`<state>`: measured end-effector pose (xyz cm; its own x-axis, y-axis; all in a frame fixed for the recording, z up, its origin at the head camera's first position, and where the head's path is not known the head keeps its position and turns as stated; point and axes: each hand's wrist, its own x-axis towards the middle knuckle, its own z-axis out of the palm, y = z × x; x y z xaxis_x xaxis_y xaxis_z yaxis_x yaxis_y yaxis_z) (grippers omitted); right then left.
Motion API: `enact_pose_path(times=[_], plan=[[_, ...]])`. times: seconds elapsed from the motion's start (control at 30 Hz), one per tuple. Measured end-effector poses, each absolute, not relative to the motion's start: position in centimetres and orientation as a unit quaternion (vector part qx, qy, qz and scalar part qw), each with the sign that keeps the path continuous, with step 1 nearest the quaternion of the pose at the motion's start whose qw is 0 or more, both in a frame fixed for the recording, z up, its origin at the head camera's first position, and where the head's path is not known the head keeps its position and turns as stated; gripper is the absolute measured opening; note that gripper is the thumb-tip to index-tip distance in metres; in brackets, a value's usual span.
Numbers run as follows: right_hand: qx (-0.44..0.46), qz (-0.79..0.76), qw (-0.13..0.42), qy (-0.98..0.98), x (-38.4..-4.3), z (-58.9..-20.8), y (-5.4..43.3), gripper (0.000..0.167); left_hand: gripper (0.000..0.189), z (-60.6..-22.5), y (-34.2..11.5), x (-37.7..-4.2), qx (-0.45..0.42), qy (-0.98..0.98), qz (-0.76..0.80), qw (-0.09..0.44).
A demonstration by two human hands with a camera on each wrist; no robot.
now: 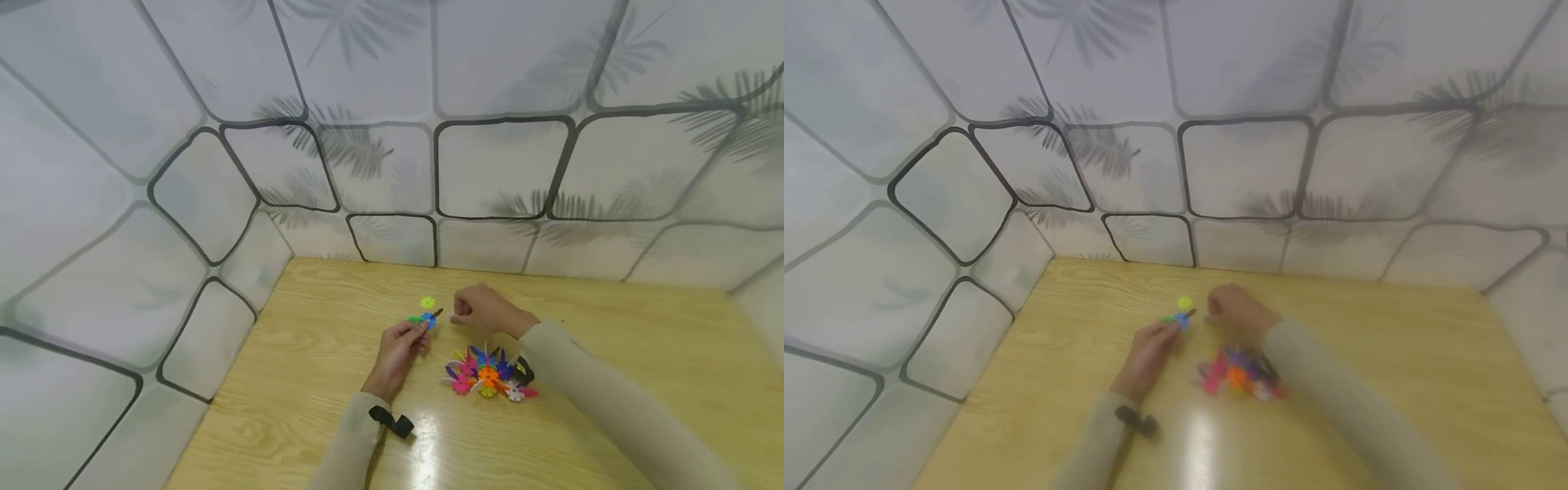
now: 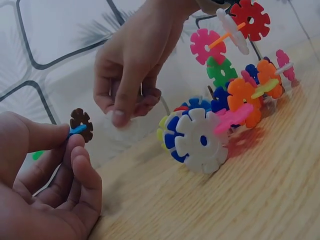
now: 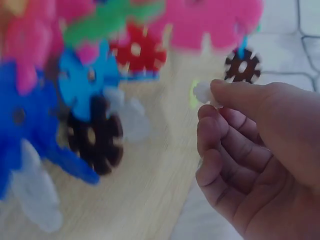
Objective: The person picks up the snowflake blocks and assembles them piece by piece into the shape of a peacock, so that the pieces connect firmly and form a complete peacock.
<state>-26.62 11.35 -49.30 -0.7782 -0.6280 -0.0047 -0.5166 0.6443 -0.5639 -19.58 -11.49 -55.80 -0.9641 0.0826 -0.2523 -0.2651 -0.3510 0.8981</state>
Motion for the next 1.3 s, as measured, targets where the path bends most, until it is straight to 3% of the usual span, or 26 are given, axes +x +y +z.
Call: enact_pose_path(times=[0.27,0.47,1.13,1.3], plan=[[-0.318,-0.297,0.106,0.894,-23.8,-48.3,9.9,0.020,0.019,-55.3,-11.3,-19.4,-0.091,0.564,0.815,0.096],[-0.316,-0.308,0.078,0.894,-22.7,-48.0,8.9,0.020,0.022,-55.1,-10.9,-19.2,-0.094,0.564,0.815,0.094],[-0.274,-0.301,0.024,0.913,-21.0,-48.3,6.8,0.027,0.028,-54.6,-9.6,-18.6,-0.127,0.574,0.809,0.031],[-0.284,-0.296,0.051,0.911,-21.8,-48.4,7.2,0.024,0.024,-54.9,-9.6,-18.6,-0.120,0.586,0.801,0.029]])
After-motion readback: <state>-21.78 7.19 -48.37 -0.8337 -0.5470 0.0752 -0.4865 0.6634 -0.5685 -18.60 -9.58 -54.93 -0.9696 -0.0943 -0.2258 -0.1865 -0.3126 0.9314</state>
